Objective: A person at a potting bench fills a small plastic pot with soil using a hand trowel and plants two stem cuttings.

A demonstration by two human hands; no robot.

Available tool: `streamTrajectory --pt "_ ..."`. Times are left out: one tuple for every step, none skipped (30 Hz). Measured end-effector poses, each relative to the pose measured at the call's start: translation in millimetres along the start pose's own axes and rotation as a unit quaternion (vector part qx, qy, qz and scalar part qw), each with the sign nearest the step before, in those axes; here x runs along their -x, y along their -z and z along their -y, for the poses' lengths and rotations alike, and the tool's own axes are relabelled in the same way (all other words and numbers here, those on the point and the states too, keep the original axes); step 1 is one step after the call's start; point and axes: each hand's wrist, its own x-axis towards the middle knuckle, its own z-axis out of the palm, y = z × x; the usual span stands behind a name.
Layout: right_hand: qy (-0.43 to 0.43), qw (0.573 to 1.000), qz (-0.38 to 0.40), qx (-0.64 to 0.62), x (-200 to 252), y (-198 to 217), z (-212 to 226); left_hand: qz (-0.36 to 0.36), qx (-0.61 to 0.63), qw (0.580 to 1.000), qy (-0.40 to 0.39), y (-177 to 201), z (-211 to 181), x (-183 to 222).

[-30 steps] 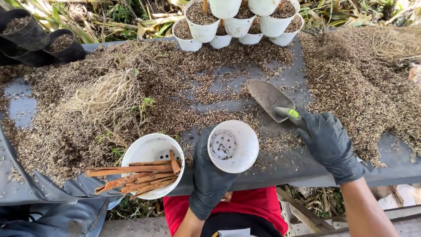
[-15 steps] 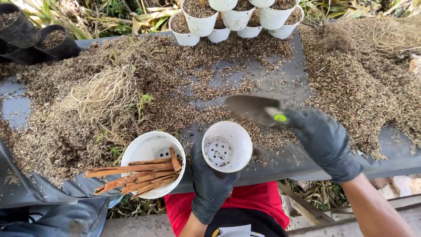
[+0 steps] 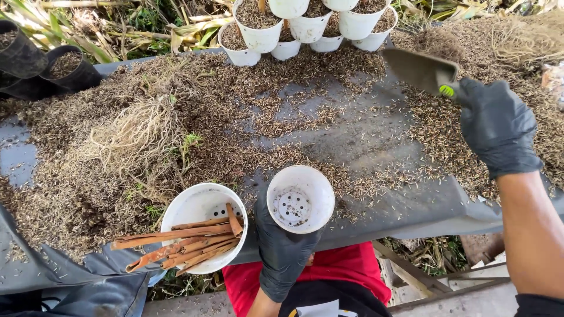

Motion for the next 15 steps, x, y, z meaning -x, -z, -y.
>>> streamTrajectory --pt "-0.035 0.999 0.012 -0.040 -3.7 3.3 0.7 -0.001 -0.006 1.000 0.004 -0.6 -1.1 0.4" --pt "-0.035 0.999 0.012 -0.040 -5.9 -2.8 0.5 -0.001 -0.006 1.000 0.004 -0.8 0.0 1.5" --pt "-0.022 0.999 -0.033 0.021 -8.0 -8.8 0.0 -0.002 -0.008 1.000 0.005 -1.0 0.9 2.6" --pt "-0.011 0.993 -0.078 0.083 -9.2 -14.9 -0.5 -0.001 -0.010 1.000 0.005 -1.0 1.9 3.7" --pt "-0.012 0.993 -0.078 0.083 -13.7 -27.8 1.6 0.000 -0.010 1.000 0.005 0.0 0.1 2.2" --pt "-0.035 0.988 -0.101 0.113 -18.0 -40.4 2.7 0.001 0.002 1.000 0.008 0.4 -1.6 0.1" --pt "-0.058 0.980 -0.124 0.143 -22.4 -53.0 3.7 0.002 0.015 1.000 0.012 0.7 -3.3 -2.0" --pt "-0.058 0.980 -0.123 0.143 -26.2 -51.8 3.3 0.003 0.015 1.000 0.012 1.0 -4.1 -1.1" --pt "-0.062 0.989 -0.105 0.088 -29.9 -50.6 3.2 0.001 -0.004 1.000 -0.007 1.6 -4.8 -0.2" --pt "-0.065 0.994 -0.086 0.031 -34.3 -49.7 4.1 -0.002 -0.023 0.999 -0.025 2.5 -5.1 0.6" --pt "-0.065 0.994 -0.086 0.031 -39.6 -52.0 4.4 -0.002 -0.023 0.999 -0.025 2.0 -3.1 1.9" --pt "-0.104 0.993 -0.051 0.015 -46.5 -53.8 4.4 -0.007 -0.031 0.999 -0.025 1.1 -1.3 2.8" --pt "-0.142 0.990 -0.016 -0.001 -53.3 -55.3 4.6 -0.011 -0.039 0.999 -0.025 0.4 0.4 3.6" --pt "-0.141 0.990 -0.017 -0.001 -55.8 -59.3 4.7 -0.012 -0.039 0.999 -0.025 -1.0 1.2 4.3" --pt "-0.108 0.992 -0.047 0.048 -58.2 -63.3 4.8 -0.012 -0.028 0.999 -0.012 -2.4 2.1 5.0"
